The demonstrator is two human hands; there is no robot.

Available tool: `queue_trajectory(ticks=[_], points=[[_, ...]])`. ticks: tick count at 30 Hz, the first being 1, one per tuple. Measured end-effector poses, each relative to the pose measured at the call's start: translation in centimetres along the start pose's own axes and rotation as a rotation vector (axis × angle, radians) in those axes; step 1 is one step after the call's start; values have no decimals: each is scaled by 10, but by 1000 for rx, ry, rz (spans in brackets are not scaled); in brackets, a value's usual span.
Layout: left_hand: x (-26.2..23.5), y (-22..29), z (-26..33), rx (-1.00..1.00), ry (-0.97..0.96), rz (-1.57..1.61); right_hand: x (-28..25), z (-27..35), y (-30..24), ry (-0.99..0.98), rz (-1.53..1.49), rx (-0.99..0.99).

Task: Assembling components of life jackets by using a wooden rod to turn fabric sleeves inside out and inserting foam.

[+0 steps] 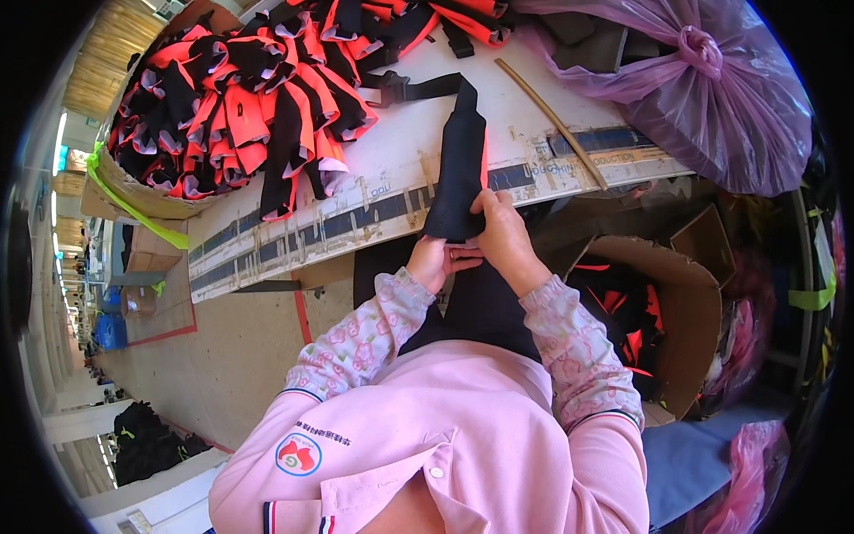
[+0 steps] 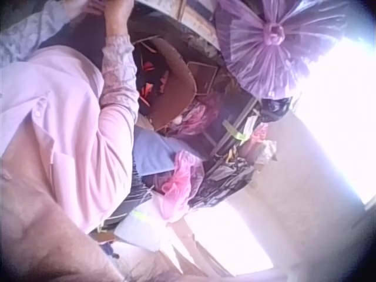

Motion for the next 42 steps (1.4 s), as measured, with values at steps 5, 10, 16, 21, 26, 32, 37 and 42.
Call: queue_trajectory(ticks=[5, 10, 16, 21, 26, 32, 37, 42], points=[[-5, -7, -2, 14, 74, 10, 0, -3, -2, -11, -11, -48], [-6, -5, -5, 121, 127, 125, -2, -8, -1, 9, -81, -20], [-15, -23, -13, 122, 143, 215, 8, -10, 6, 8, -43, -84], [-9, -31, -15, 164, 32, 294, 10, -8, 9, 8, -49, -47], [-14, -28, -24, 190, 0, 174, 12, -10, 8, -9, -43, -32], [7, 9, -6, 220, 70, 77, -6, -18, -7, 23, -150, -146], [11, 9, -7, 161, 18, 190, -9, -26, -12, -16, -75, -192], [2, -12, -14, 84, -29, 223, 5, -25, 5, -188, 152, -220]])
Point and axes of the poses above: each hand's wrist, its own z-axis away from the middle knuckle, its own x-axis out of the palm, y = z × x, the point moved 7 cm from there along -z, towards the middle knuckle, and after that the axes turned 9 degrees about -z, right-handed, at the moved point
